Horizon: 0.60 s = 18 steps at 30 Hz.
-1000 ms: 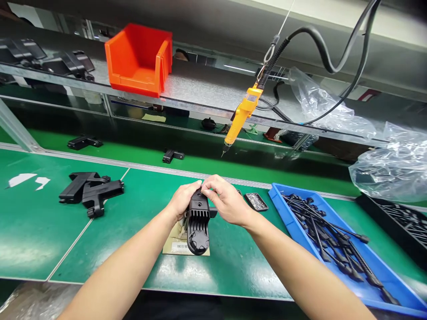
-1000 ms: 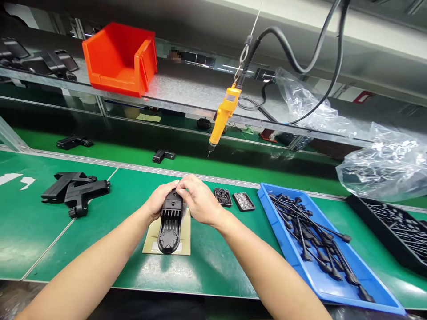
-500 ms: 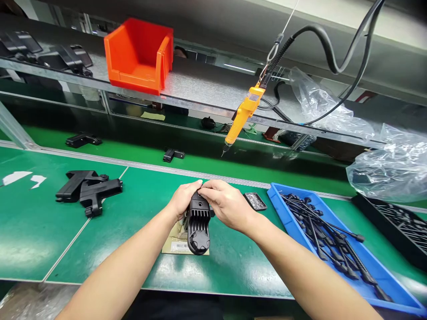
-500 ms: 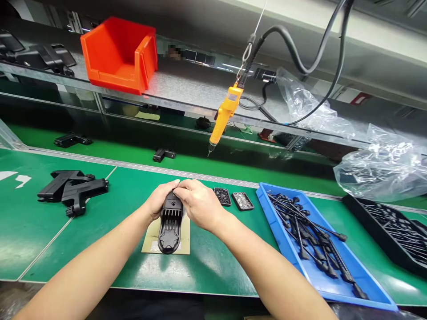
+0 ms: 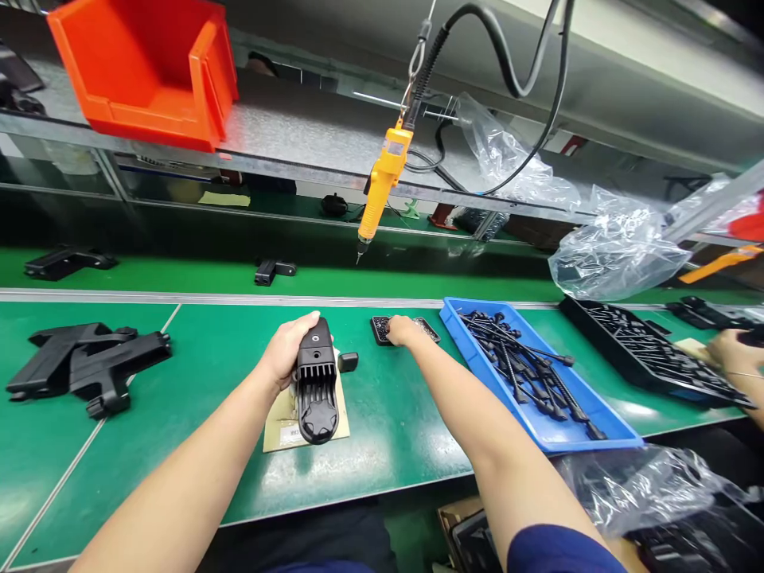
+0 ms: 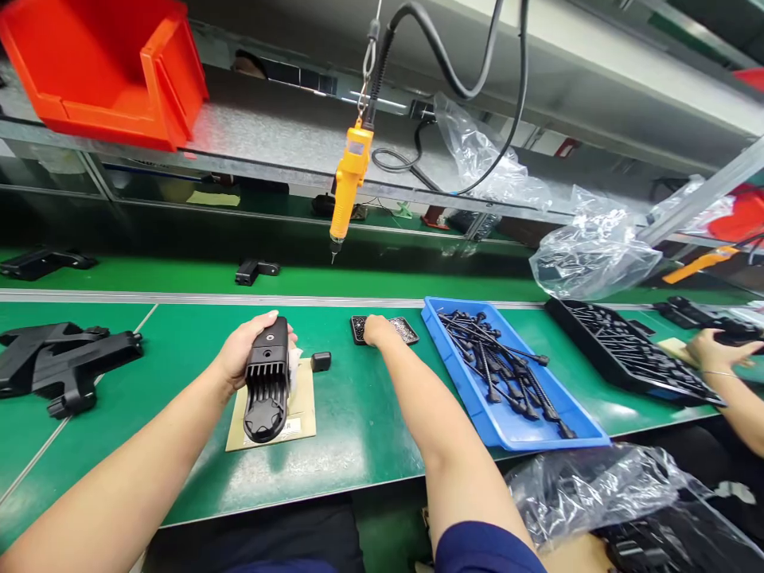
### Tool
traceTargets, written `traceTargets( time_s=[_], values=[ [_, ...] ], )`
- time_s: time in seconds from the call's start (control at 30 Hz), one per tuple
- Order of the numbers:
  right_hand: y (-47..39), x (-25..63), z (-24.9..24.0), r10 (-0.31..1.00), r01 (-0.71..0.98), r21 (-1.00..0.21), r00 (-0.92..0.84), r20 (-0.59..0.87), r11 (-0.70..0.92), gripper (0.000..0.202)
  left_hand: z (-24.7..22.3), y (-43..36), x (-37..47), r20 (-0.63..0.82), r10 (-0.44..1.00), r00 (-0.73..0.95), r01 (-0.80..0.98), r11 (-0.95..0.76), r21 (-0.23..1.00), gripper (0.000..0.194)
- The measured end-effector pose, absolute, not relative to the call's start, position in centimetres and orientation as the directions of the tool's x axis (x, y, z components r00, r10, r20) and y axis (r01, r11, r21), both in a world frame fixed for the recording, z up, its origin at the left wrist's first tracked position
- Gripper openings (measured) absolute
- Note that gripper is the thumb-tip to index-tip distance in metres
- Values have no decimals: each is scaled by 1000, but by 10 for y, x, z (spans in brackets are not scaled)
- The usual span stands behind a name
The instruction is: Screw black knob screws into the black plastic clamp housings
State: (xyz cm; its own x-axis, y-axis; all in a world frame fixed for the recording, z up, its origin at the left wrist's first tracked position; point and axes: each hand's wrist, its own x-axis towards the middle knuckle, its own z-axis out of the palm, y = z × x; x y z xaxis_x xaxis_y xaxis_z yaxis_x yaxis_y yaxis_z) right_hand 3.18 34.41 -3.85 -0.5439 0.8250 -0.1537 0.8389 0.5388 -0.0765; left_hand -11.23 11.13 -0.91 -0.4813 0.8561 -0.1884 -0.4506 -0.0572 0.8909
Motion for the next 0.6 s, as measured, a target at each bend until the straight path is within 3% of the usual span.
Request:
traceTargets(
  time_s=[0.17,0.3,0.47,0.6],
  values=[
    [356,29,-60,850,883,-88,-468,-243,461,28,-8,110,-112,-217,848,-483,-458,-33,888,46],
    [367,32,-63,869,897,-182,-436,-235,402,26,-8,110,-113,-222,845,-487,-460,-32,887,45],
    [357,34,-43,884,825,-433,-452,-118,364,21,-9,111,-112,-193,856,-480,-455,-55,889,45],
    [313,22,-7,802,560,-705,-596,21,435,23,-12,113,-112,-158,866,-474,-440,-78,894,47]
  ],
)
